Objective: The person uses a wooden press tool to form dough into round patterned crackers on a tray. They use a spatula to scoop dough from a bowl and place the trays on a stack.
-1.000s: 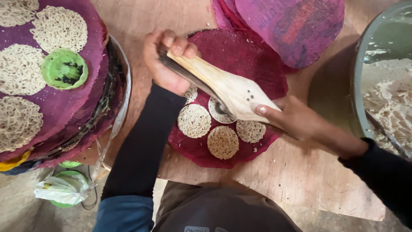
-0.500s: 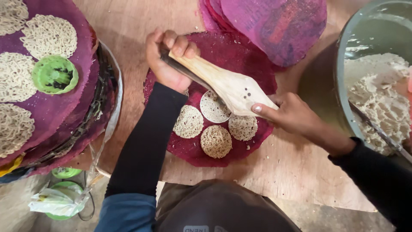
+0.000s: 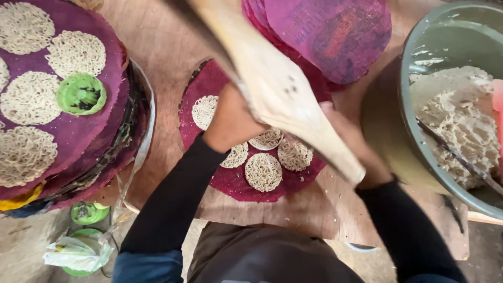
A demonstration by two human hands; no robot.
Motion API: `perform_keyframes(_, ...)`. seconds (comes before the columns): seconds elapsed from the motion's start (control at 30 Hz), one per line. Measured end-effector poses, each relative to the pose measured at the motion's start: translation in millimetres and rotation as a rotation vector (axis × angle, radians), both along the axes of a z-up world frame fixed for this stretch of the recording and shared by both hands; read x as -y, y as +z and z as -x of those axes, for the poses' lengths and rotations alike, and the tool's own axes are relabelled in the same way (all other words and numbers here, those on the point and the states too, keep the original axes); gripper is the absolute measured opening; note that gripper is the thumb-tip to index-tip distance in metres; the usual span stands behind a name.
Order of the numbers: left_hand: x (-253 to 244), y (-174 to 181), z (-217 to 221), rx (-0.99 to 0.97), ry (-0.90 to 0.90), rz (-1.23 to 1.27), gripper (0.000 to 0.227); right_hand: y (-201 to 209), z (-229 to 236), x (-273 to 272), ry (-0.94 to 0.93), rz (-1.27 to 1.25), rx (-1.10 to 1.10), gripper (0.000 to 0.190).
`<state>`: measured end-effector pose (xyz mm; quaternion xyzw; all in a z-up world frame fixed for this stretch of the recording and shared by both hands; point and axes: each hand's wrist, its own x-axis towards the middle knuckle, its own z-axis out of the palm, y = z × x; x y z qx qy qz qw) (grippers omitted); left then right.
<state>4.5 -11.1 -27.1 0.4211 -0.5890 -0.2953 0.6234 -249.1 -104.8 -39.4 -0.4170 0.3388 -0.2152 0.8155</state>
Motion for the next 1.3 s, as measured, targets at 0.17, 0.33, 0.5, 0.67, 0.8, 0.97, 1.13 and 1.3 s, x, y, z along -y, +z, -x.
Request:
perform_keyframes(0.17, -26, -1, -17, -0.158, 0.218, 0.071, 0.046, -31, -62, -31, 0.322, 1.323, -0.754, 0.076)
perform_keyframes(0.33, -45, -11, -28, -0.126, 0.311, -0.001, 0.037, -40, -83, -43, 0.388, 1.375, -0.969, 0.084)
perform_keyframes(0.5, -52, -20, -35, -0.191, 0.336, -0.01, 0.042, -35, -82, -37, 0.326, 1.393, -0.762, 0.077)
perform_keyframes(0.67, -56, -21, -39, -0.209, 0.35, -0.033, 0.042, -25, -85, -26, 0.365, 1.564, -0.588, 0.081)
perform_keyframes(0.8, -56, -18, -42, -0.192, 0.397, -0.023, 0.038, -34, -103, 9, 0.205, 1.88, -0.723, 0.097)
perform_keyframes(0.97, -52, -20, -45, -0.128, 0.473, -0.021, 0.033, -64, -138, 37, 0.231, 1.914, -0.777, 0.105)
perform_keyframes(1.13, -51, -47, -49, -0.819, 0.079, 0.06, 0.049, -15, -143, 46, -0.128, 0.436, -0.194, 0.053)
perform_keyframes(1.3, -34, -73, -36, -2.249, -0.853, -0.161, 0.065, 76, -52, 30, -0.179, 1.195, -0.287, 0.029)
